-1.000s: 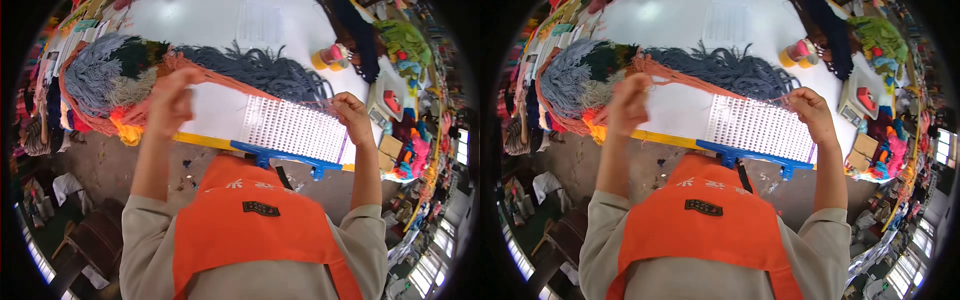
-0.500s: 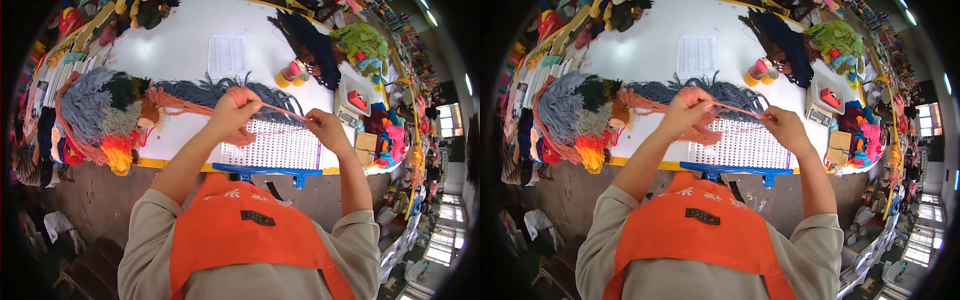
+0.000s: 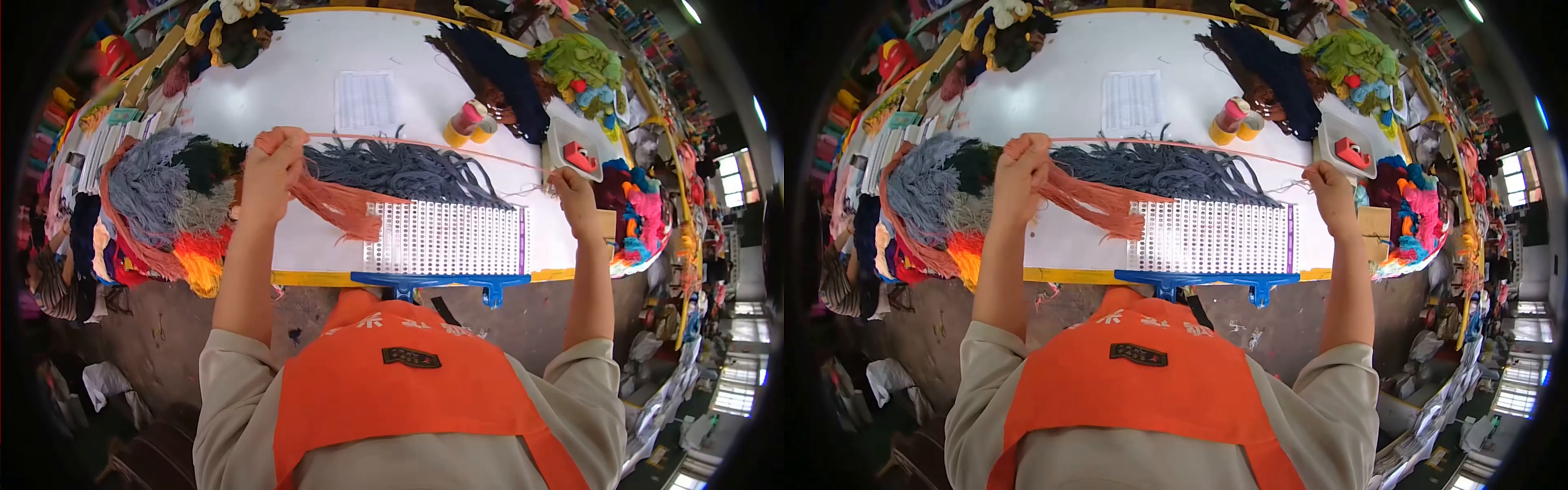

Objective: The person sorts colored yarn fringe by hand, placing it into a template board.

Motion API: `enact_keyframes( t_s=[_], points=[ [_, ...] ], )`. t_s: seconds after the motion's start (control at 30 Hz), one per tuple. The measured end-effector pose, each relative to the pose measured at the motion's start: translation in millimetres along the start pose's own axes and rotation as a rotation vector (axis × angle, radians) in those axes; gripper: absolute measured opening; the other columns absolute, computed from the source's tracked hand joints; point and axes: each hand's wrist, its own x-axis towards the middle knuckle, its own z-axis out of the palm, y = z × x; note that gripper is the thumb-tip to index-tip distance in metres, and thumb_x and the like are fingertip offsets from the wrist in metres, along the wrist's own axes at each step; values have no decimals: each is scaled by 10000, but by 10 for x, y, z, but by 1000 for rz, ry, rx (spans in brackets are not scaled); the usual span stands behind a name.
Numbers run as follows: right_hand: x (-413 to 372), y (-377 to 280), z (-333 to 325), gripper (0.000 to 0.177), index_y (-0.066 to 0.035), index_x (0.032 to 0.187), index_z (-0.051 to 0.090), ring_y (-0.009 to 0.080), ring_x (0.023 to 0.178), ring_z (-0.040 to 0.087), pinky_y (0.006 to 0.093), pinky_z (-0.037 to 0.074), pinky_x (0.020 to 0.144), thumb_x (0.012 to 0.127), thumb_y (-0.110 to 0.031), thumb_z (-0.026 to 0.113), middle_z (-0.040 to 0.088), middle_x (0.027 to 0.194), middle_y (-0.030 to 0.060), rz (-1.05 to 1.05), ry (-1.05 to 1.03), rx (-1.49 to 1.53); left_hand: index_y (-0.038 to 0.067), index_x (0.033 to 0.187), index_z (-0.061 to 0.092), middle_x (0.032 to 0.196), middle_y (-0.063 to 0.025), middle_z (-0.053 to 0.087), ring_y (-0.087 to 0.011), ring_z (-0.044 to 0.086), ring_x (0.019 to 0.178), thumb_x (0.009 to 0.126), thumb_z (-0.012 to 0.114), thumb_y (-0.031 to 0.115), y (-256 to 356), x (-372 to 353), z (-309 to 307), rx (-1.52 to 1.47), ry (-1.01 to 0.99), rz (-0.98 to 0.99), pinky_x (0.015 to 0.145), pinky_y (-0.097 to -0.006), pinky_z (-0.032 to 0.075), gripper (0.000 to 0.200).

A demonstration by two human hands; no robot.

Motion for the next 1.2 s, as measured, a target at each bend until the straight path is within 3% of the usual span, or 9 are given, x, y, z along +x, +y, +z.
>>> enact_keyframes(
  t_s=[0.17,0.5,0.6,0.63,0.73,0.83,1.03,1.1,1.2],
  points=[
    [42,230,-98,170,-25,896,616,88,645,485,239,396,606,946,-174,551,563,710,8,122,-113,113,14,927,632,834,-4,575,-24,315,520,942,622,116,221,31,-153,-12,129,146,460,-184,227,104],
    [66,1457,125,220,-14,884,591,334,814,633,399,472,735,946,-208,505,636,809,170,-132,-54,-413,13,891,649,678,39,513,-20,330,537,938,650,167,354,46,-260,226,314,350,472,-193,241,161],
    [111,2131,348,192,-60,991,614,371,953,629,460,483,833,937,-209,505,652,1044,184,-8,-140,-547,19,872,653,653,57,481,-14,344,544,938,639,150,341,7,-88,288,307,341,475,-196,247,147],
    [92,2221,472,336,-119,1220,547,353,1135,571,539,444,934,892,-190,548,517,1344,161,165,-238,-713,19,872,653,653,57,481,-14,344,544,938,639,150,334,-17,-5,302,308,336,475,-196,247,147],
    [-45,1758,849,687,-142,1443,359,347,1350,380,653,345,995,806,-126,616,299,1511,135,128,-300,-937,23,870,666,663,69,488,0,400,583,922,635,105,282,-76,191,455,105,174,540,-189,367,102],
    [29,1016,1347,555,-63,1276,561,360,1208,536,424,413,1041,754,-127,741,570,1311,169,-453,-83,-422,-6,908,673,700,47,547,-23,498,630,908,643,67,62,-84,404,545,-21,196,574,-190,411,79],
    [-95,-628,2280,313,-33,1172,605,204,1095,573,319,428,968,1011,-270,479,617,1165,94,-603,-467,563,-4,897,678,703,57,559,-1,460,629,911,645,68,-33,-129,625,478,-91,79,571,-179,395,81],
    [-93,-605,2365,299,-25,989,603,147,895,562,285,452,847,1016,-292,472,593,935,43,-344,-852,566,32,865,679,693,72,541,11,405,602,923,634,92,53,-106,480,491,16,135,530,-173,310,94],
    [-156,-318,2029,255,-63,883,585,77,691,458,234,401,621,1002,-278,516,477,742,-20,-202,-783,626,64,836,668,640,89,485,11,336,547,941,620,121,260,-72,69,302,274,158,472,-195,221,128]
  ],
)
